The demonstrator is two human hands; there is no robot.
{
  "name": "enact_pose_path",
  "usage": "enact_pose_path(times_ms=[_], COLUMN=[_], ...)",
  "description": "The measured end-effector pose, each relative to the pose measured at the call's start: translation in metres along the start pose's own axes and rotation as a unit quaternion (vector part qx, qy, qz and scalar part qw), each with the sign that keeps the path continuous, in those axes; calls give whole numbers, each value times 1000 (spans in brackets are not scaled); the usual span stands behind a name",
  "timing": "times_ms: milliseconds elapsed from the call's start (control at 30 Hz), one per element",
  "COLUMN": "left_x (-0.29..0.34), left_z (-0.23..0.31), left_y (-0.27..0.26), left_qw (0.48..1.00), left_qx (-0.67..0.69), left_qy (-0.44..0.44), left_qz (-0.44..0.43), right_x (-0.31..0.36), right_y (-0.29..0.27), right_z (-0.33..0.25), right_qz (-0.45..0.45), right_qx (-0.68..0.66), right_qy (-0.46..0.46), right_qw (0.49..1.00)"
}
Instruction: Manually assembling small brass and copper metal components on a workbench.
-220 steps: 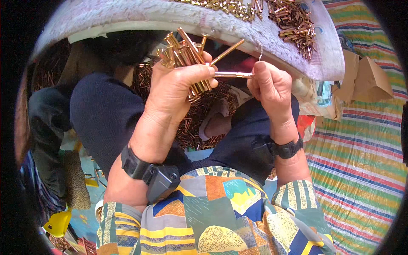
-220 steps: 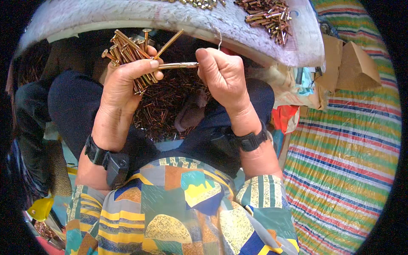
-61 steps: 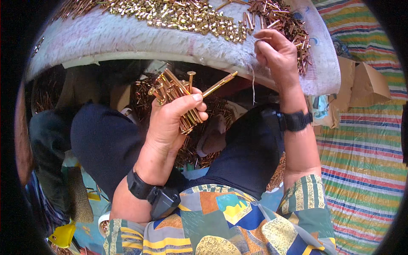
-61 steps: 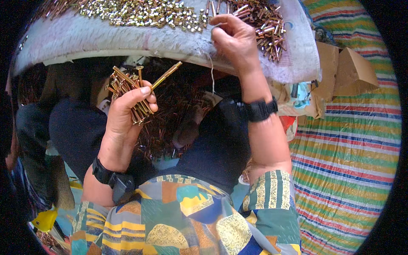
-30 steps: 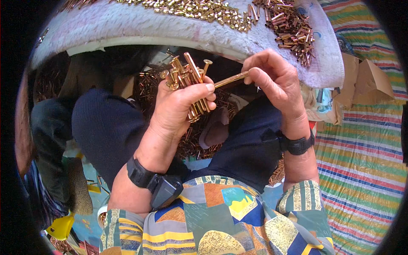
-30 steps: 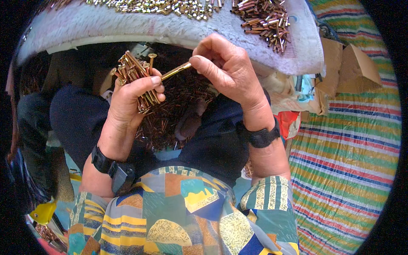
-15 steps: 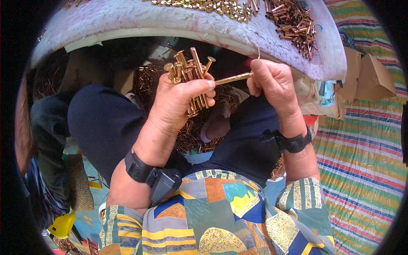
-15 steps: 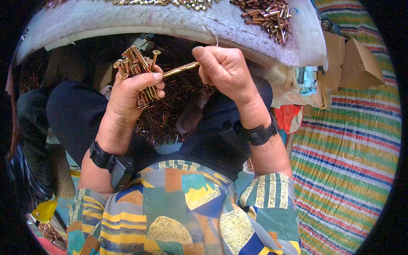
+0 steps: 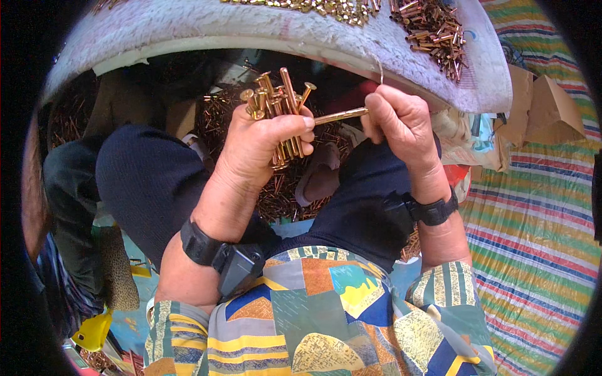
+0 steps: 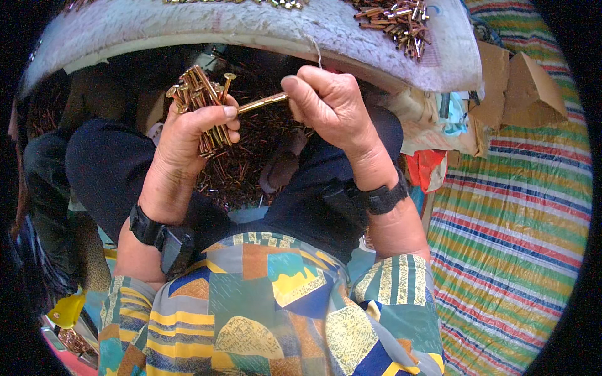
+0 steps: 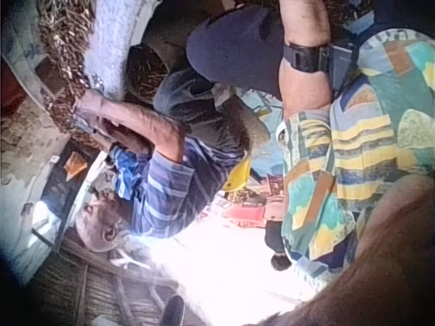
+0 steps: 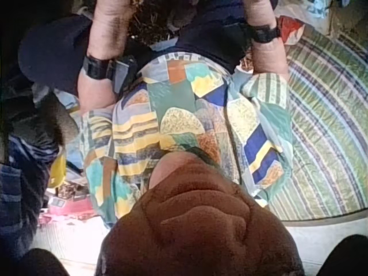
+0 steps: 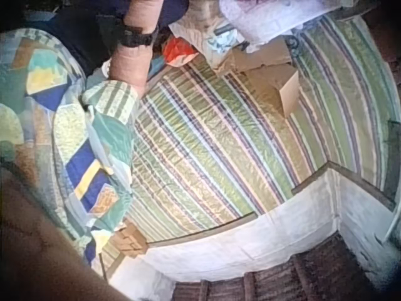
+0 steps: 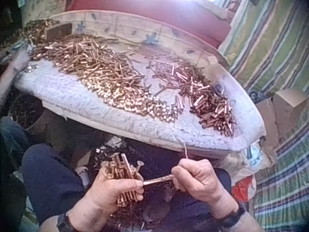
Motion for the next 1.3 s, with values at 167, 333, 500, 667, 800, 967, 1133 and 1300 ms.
enact_pose_path(times_ms=[167, 333, 500, 667, 800, 967, 1133, 1300], left_x=[-2, 0, -3, -9, -9, 1, 3, -1], left_z=[-3, -1, 0, -4, -3, -3, -10, -6], left_y=[0, -1, -1, 14, 25, 20, 12, 5], left_qw=[1000, 1000, 999, 994, 996, 995, 992, 992], left_qx=[6, -2, -52, -104, -66, 69, 107, 114], left_qy=[-4, -18, 5, 27, 16, -51, -51, -42], left_qz=[-11, -8, 10, -24, -53, -50, -32, -13], right_x=[2, 9, 3, -19, -20, -4, -11, -66], right_y=[13, 10, 5, 34, 31, 17, 9, -77], right_z=[-3, 5, -9, -36, -42, -23, -19, 3], right_qz=[102, -10, 21, 51, 53, 102, 82, 136], right_qx=[-35, 60, 250, 160, 194, -117, -122, 193], right_qy=[29, 48, 5, -78, -115, 20, 23, -6], right_qw=[994, 997, 968, 983, 973, 988, 989, 972])
Point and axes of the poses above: each hand's wrist, its own x-axis away from the middle knuckle, its own y-axis out of the palm, z = x × y, the point moved 7 cm from there along -x, towards the middle knuckle, and after that the axes turned 11 degrees about -y, right-handed, at the moved point
